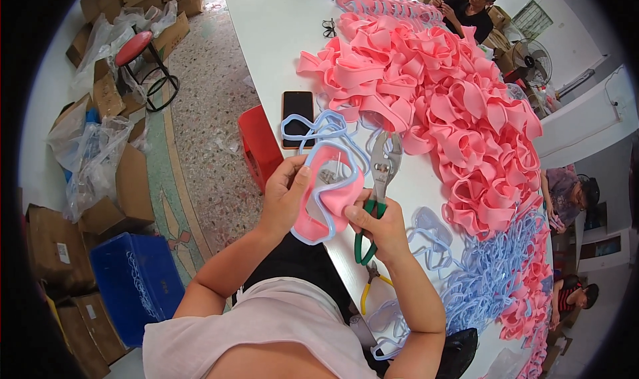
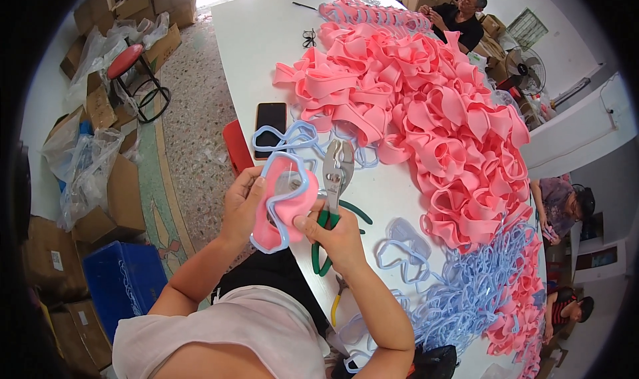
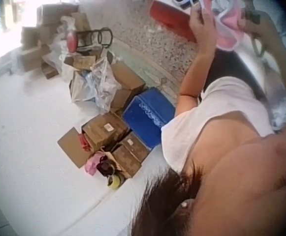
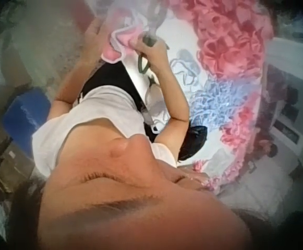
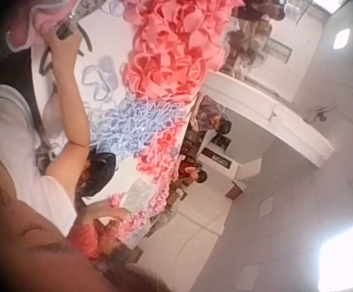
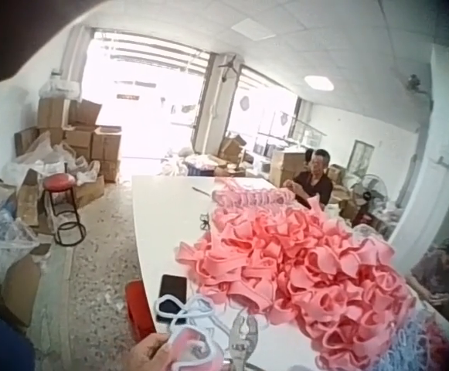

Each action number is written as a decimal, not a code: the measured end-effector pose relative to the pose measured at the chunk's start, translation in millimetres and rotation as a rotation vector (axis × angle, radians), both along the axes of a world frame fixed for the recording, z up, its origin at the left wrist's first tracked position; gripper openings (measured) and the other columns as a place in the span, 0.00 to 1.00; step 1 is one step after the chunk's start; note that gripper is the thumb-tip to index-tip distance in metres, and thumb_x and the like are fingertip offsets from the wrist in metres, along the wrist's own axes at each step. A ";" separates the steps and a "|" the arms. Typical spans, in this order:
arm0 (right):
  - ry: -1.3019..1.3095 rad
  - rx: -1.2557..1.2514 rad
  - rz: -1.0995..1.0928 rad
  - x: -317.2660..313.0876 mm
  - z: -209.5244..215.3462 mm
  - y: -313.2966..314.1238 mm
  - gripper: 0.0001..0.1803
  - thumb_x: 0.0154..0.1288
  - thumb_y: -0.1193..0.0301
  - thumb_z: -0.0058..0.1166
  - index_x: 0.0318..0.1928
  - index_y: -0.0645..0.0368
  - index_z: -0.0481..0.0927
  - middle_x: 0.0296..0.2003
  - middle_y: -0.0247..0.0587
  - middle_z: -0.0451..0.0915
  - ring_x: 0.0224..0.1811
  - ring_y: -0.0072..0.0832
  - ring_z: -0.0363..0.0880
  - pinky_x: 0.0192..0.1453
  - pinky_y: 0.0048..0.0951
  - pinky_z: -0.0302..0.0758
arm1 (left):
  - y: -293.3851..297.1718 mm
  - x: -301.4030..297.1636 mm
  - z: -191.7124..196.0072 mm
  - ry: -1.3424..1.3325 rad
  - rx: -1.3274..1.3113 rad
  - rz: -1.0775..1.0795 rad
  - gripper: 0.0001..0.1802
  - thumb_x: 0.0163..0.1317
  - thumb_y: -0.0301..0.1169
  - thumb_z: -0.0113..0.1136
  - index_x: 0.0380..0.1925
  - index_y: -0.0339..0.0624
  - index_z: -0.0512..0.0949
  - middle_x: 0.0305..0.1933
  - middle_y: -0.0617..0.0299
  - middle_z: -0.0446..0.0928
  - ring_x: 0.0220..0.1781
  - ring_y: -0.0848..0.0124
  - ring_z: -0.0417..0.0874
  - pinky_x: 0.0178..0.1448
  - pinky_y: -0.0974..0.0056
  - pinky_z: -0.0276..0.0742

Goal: Attaching straps to swim goggles and preparing them for packaging.

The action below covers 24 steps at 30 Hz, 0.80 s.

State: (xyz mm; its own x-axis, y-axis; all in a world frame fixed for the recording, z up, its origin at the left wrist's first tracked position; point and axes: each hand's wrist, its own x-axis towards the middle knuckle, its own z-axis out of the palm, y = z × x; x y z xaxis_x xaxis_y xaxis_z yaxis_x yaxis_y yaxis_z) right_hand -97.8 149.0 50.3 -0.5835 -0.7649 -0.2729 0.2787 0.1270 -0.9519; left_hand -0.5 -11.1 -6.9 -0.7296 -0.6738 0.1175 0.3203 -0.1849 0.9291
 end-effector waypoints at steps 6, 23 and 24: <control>0.147 0.009 -0.083 0.0 -9.7 -5.8 0.13 0.56 0.69 0.69 0.27 0.59 0.75 0.19 0.28 0.73 0.20 0.15 0.69 0.23 0.16 0.62 | -0.3 -0.5 -1.8 -0.029 -0.048 -0.007 0.16 0.72 0.33 0.50 0.53 0.33 0.73 0.45 0.63 0.76 0.44 0.80 0.75 0.51 0.73 0.71; 0.424 0.282 -0.219 7.7 -33.6 30.9 0.10 0.69 0.68 0.52 0.41 0.64 0.76 0.24 0.31 0.74 0.26 0.16 0.71 0.31 0.21 0.68 | -2.7 -20.8 -15.0 -0.077 -0.041 0.065 0.14 0.71 0.31 0.51 0.51 0.33 0.74 0.38 0.67 0.75 0.36 0.83 0.72 0.40 0.74 0.70; 0.421 0.279 -0.220 12.8 -26.1 37.0 0.10 0.69 0.68 0.52 0.41 0.64 0.76 0.24 0.31 0.74 0.26 0.16 0.71 0.31 0.21 0.68 | -3.5 -21.8 -14.3 -0.070 -0.021 0.079 0.15 0.72 0.33 0.50 0.50 0.33 0.74 0.40 0.67 0.76 0.39 0.83 0.72 0.44 0.75 0.70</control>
State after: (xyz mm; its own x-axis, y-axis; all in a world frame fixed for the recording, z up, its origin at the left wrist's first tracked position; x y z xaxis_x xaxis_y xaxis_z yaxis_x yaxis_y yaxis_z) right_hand -85.1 186.0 24.2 -0.8239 -0.5447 -0.1565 -0.0706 0.3727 -0.9252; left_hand -22.4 -14.6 -21.3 -0.6809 -0.7276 0.0833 0.2677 -0.1414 0.9531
